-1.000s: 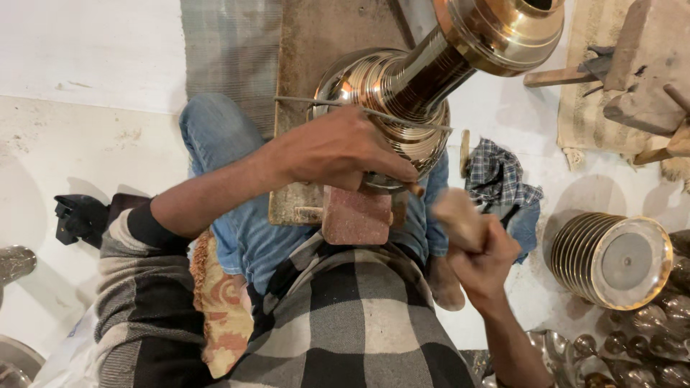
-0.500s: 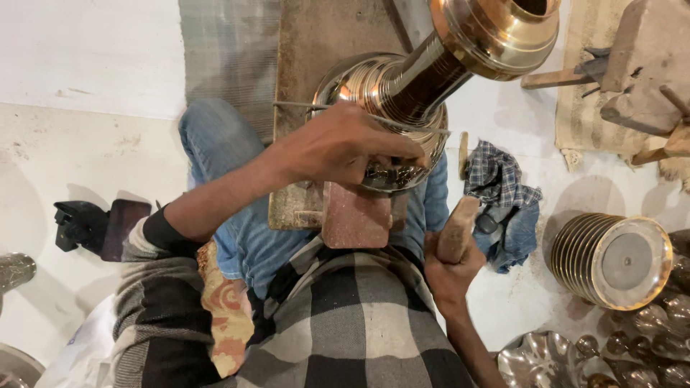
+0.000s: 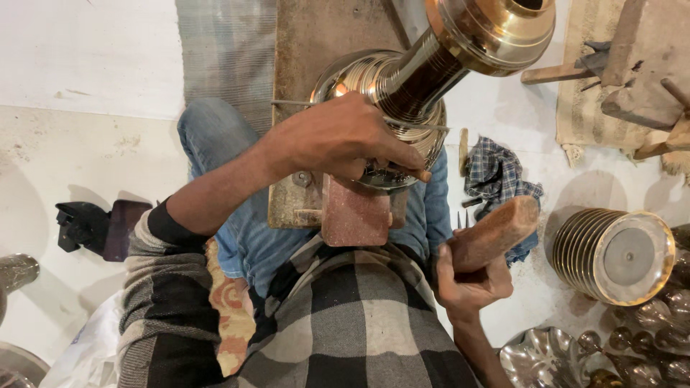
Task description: The person sits at a workbench and hammers the surface of a brass vessel with a wooden mallet, using a small punch held against the metal. They reposition the vessel and punch repeatedly to work different spots on the vessel's body.
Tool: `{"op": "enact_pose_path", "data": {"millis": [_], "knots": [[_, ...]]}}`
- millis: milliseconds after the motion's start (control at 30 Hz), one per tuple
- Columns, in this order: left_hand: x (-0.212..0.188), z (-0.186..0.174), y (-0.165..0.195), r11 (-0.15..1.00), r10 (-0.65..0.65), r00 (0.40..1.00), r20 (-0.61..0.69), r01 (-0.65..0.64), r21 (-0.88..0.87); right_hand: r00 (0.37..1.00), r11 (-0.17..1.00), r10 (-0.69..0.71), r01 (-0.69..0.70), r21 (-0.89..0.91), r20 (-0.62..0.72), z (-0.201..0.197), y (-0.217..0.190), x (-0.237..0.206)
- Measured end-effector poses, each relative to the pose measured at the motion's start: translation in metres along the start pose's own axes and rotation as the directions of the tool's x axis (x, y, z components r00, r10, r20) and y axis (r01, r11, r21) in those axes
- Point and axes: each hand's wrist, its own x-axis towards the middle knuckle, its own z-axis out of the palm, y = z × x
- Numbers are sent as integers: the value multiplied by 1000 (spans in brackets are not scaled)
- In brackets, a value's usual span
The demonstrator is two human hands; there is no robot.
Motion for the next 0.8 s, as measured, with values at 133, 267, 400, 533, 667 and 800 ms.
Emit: {"op": "enact_pose_path", "data": {"millis": [133, 267, 400, 533, 667, 800], "knots": [[-6, 8, -3, 1000, -26, 1000, -3, 26, 9, 983, 934, -170, 183, -306, 69, -3, 10, 4], [-15, 15, -6, 999, -13, 997, -79, 15, 28, 959, 949, -284, 283, -139, 14, -1, 29, 12], [-29, 21, -4, 996, -42, 976, -215, 58, 72, 963, 963, -269, 269, 17, 14, -9, 28, 27], [-40, 35, 1, 994, -100, 934, -343, 109, 7, 935, 953, -233, 274, -129, 266, -22, -1, 71], [-43, 50, 4, 985, -159, 869, -468, 170, -19, 852, 960, -137, 240, -144, 505, -34, -46, 123], [-48, 64, 19, 950, -270, 755, -598, 311, -36, 704, 854, -260, 487, -184, 661, -27, -66, 164]]}}
